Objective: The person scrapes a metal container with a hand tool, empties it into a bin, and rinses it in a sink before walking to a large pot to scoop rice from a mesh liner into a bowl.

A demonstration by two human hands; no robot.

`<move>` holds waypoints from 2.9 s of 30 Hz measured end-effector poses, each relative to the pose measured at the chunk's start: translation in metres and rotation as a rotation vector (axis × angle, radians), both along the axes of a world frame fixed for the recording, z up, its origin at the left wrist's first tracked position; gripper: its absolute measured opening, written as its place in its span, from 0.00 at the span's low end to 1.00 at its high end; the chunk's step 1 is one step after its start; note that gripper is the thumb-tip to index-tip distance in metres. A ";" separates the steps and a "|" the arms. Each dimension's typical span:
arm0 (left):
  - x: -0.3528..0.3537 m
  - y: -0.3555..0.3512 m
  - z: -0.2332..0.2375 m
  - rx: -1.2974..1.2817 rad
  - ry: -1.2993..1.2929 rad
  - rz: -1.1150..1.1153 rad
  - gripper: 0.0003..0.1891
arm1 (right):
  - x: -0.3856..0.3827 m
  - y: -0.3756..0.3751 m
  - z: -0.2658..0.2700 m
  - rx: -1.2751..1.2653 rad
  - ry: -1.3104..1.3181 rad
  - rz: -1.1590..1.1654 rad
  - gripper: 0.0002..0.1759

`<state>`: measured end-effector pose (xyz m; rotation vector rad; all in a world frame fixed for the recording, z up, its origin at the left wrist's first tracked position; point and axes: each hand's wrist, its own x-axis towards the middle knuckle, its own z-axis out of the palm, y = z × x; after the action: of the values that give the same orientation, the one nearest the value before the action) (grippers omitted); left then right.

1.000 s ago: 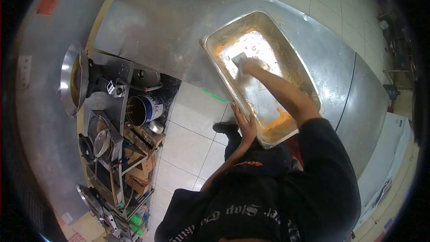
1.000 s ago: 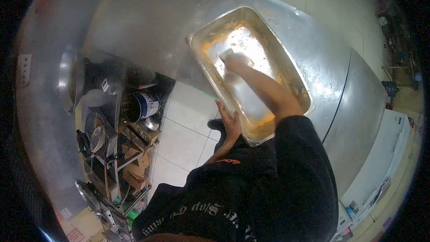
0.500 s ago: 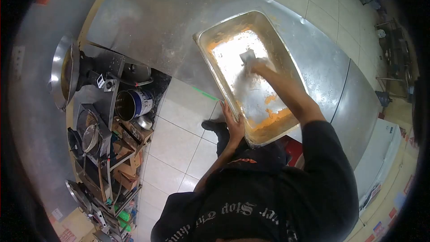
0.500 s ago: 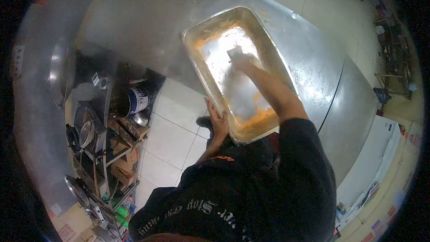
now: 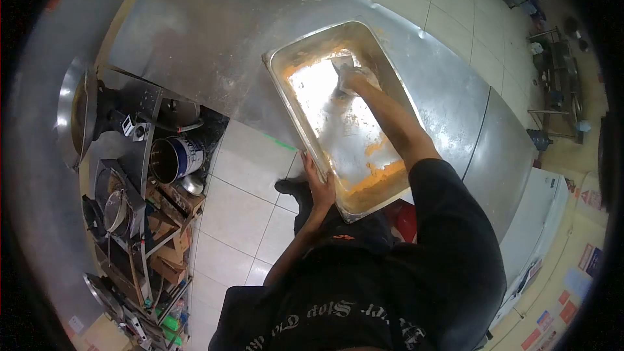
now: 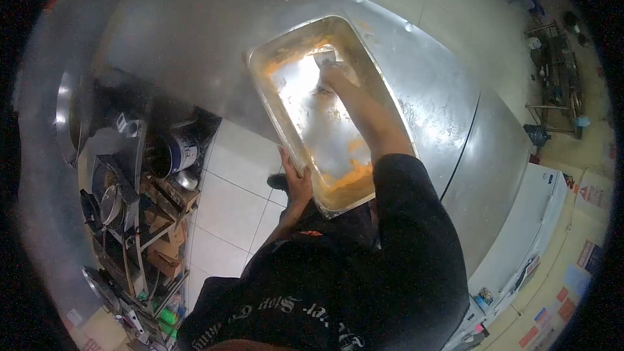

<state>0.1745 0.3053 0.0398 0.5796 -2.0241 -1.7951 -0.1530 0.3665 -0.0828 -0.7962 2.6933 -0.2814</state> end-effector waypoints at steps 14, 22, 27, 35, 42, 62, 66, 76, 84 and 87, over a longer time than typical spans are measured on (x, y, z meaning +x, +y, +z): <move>-0.010 -0.025 0.012 -0.159 -0.081 -0.061 0.40 | 0.029 -0.032 0.060 0.176 0.337 0.174 0.13; -0.086 -0.080 0.009 -0.051 -0.176 -0.020 0.09 | 0.080 -0.008 0.187 0.196 -0.286 0.048 0.21; -0.049 -0.033 0.009 -0.116 -0.174 0.107 0.12 | 0.078 0.016 0.178 -0.132 -0.246 -0.171 0.17; -0.032 -0.117 0.011 -0.266 -0.120 0.335 0.26 | 0.140 -0.037 0.197 -0.434 -0.262 -0.066 0.16; -0.092 -0.172 0.032 -0.650 -0.217 -0.109 0.37 | 0.119 -0.090 0.170 -0.305 -0.251 -0.119 0.14; -0.064 -0.159 0.026 -0.636 -0.257 -0.037 0.38 | 0.086 -0.081 0.158 -0.544 -0.085 -0.167 0.19; -0.056 -0.153 0.040 -0.597 -0.203 -0.027 0.38 | 0.083 -0.080 0.190 -0.453 -0.029 -0.248 0.19; -0.041 -0.141 0.037 -0.561 -0.310 0.075 0.39 | 0.037 -0.111 0.155 -0.049 -0.166 0.057 0.25; -0.052 -0.145 0.030 -0.605 -0.261 0.073 0.39 | 0.047 -0.099 0.190 -0.291 -0.262 -0.088 0.24; -0.065 -0.146 0.027 -0.630 -0.321 0.105 0.39 | 0.036 -0.130 0.164 -0.301 0.046 -0.114 0.22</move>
<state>0.1096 0.1590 0.0671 0.7790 -2.5413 -0.9551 -0.1169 0.2363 0.0816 -0.7368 2.7817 -0.7169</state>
